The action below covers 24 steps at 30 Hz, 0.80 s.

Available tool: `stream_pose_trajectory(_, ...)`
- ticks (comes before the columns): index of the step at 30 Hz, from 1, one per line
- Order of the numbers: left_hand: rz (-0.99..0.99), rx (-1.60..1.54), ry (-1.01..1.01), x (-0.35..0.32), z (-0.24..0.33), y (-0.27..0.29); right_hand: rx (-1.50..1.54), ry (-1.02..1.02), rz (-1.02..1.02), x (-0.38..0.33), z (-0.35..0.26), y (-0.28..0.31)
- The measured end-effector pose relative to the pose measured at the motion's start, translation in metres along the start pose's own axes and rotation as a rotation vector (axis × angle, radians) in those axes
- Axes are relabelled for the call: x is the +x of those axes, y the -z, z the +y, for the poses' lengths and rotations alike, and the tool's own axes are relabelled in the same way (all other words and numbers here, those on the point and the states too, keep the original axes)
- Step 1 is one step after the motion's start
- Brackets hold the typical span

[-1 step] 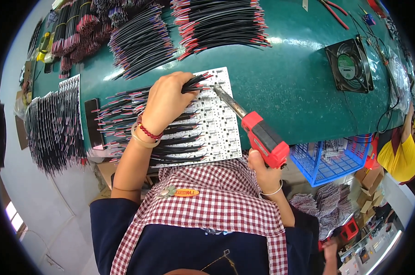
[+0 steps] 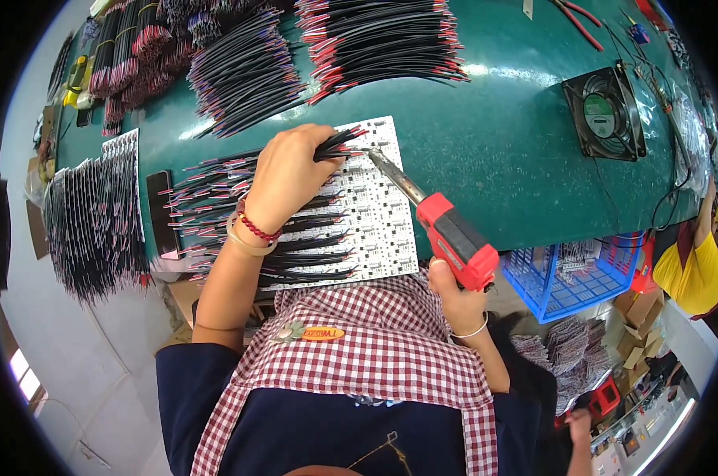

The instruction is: The person solders electrical wires from a wiring harness onto a printed circuit board assembly using a soldering iron, then places the completed assembly into a blue plastic crate.

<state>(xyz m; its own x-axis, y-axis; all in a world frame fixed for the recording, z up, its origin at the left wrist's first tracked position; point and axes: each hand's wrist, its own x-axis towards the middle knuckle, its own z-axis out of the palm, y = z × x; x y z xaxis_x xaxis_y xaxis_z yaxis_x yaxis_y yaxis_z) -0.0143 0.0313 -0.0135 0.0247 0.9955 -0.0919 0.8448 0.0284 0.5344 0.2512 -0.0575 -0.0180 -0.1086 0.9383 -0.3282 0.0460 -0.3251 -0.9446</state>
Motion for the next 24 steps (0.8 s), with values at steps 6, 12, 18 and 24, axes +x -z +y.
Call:
stream_pose_trajectory(6, -0.009, -0.054, -0.015, 0.002, -0.001, 0.001, -0.05, 0.0, 0.031, -0.004, 0.015, 0.004)
stream_pose_trajectory(12, -0.009, -0.071, 0.0, 0.001, -0.002, 0.001, -0.041, 0.041, -0.024, -0.002, 0.003, 0.001)
stream_pose_trajectory(18, -0.009, -0.074, -0.008, 0.002, -0.001, 0.0, -0.066, 0.01, 0.037, -0.002, 0.004, -0.003)
stream_pose_trajectory(24, -0.013, -0.007, -0.024, 0.003, -0.003, -0.001, -0.05, -0.043, 0.008, -0.005, 0.012, 0.003)
